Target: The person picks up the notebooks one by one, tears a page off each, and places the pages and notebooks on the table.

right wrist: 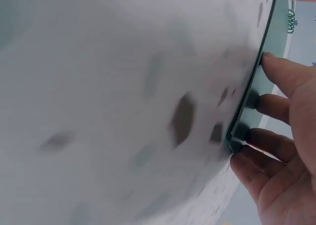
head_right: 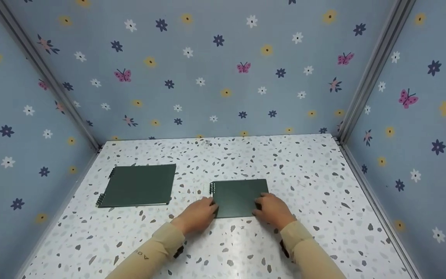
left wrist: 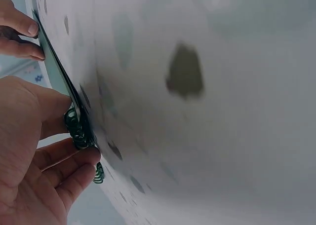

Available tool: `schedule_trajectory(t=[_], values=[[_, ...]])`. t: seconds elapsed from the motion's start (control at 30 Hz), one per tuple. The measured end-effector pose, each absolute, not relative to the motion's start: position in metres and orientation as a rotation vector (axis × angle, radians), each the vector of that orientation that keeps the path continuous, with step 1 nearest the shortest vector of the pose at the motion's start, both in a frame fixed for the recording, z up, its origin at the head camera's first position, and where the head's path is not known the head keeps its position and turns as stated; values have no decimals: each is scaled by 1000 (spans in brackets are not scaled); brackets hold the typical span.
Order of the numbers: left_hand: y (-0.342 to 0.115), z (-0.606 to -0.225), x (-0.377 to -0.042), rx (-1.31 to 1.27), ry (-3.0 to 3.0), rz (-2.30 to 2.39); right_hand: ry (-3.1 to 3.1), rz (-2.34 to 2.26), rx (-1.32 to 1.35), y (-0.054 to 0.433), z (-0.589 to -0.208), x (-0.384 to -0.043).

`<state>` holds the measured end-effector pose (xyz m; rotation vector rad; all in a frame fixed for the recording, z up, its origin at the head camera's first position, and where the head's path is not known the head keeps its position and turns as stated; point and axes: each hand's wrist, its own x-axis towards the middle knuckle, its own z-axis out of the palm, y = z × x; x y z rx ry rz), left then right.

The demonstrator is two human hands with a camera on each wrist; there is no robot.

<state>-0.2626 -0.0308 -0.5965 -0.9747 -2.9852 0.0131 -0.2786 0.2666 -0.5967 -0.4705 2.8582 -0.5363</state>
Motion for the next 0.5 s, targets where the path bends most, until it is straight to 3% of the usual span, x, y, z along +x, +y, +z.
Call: schedule_trajectory(t=[0.5], values=[[16,-599,-232,-1171,-2835,74,2886,-459,-528,327,-587,-237]])
